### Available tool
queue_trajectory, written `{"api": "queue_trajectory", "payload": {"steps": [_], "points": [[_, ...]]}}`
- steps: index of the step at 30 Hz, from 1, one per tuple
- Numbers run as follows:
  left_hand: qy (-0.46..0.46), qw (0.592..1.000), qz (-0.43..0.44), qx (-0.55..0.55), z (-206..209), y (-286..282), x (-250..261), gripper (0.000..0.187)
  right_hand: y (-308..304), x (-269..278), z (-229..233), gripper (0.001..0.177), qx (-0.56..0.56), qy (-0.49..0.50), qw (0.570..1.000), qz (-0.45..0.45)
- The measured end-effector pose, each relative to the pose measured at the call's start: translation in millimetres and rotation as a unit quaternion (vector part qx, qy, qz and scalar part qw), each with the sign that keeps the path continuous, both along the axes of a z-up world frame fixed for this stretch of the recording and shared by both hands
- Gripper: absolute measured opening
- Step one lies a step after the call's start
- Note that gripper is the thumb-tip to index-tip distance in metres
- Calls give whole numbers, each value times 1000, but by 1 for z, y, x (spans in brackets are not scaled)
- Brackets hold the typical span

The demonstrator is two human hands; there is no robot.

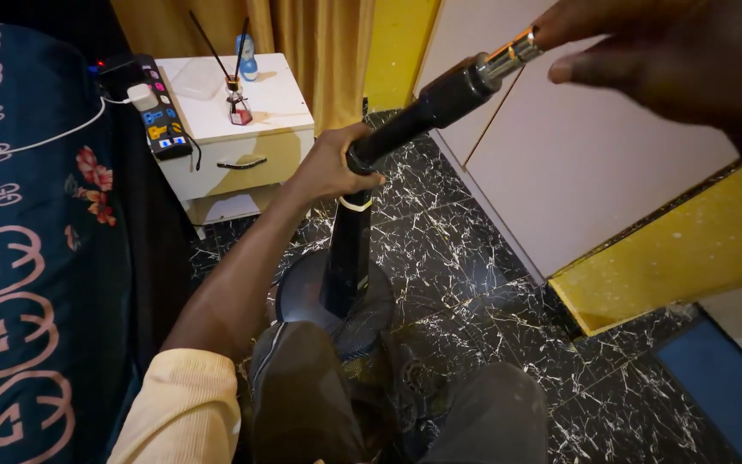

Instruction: The person assembles a standing fan on the floor. They attach the neck to the base, connect the motor housing, and secure the fan head to the top of the neck.

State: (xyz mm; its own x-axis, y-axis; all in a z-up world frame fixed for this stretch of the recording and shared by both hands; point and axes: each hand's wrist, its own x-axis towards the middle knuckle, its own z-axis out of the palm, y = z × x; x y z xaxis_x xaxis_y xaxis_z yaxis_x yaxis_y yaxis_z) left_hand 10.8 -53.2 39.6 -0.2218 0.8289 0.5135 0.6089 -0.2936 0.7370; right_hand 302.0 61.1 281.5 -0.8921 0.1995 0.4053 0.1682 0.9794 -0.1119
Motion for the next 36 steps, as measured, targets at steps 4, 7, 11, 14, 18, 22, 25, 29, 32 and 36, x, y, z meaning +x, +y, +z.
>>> {"api": "queue_trajectory", "payload": {"steps": [4,7,11,14,18,22,25,29,32,36], "points": [[30,1000,3,1,3,1,-1,53,-17,-3,8,24,-12,-19,999,38],[16,999,-26,-18,4,2,4,51,-22,6,3,20,-15,0,999,-47],[26,999,-21,-32,7,4,4,53,-12,16,-9,15,-82,66,993,49],[35,998,-24,-50,8,6,6,53,-4,21,-12,14,0,38,998,58],[37,996,-48,-63,11,10,4,56,-9,22,-10,26,29,13,996,89],[37,994,-65,-80,13,13,3,59,-7,20,-9,30,42,10,997,67],[45,990,-53,-120,15,15,2,61,-2,23,-14,31,-17,26,998,47],[57,989,-62,-118,16,19,0,66,2,28,-22,32,-50,30,998,15],[54,988,-78,-122,15,19,-1,66,9,28,-24,23,-113,23,993,25],[50,987,-73,-136,17,20,1,64,9,31,-26,19,-148,11,988,-50]]}}
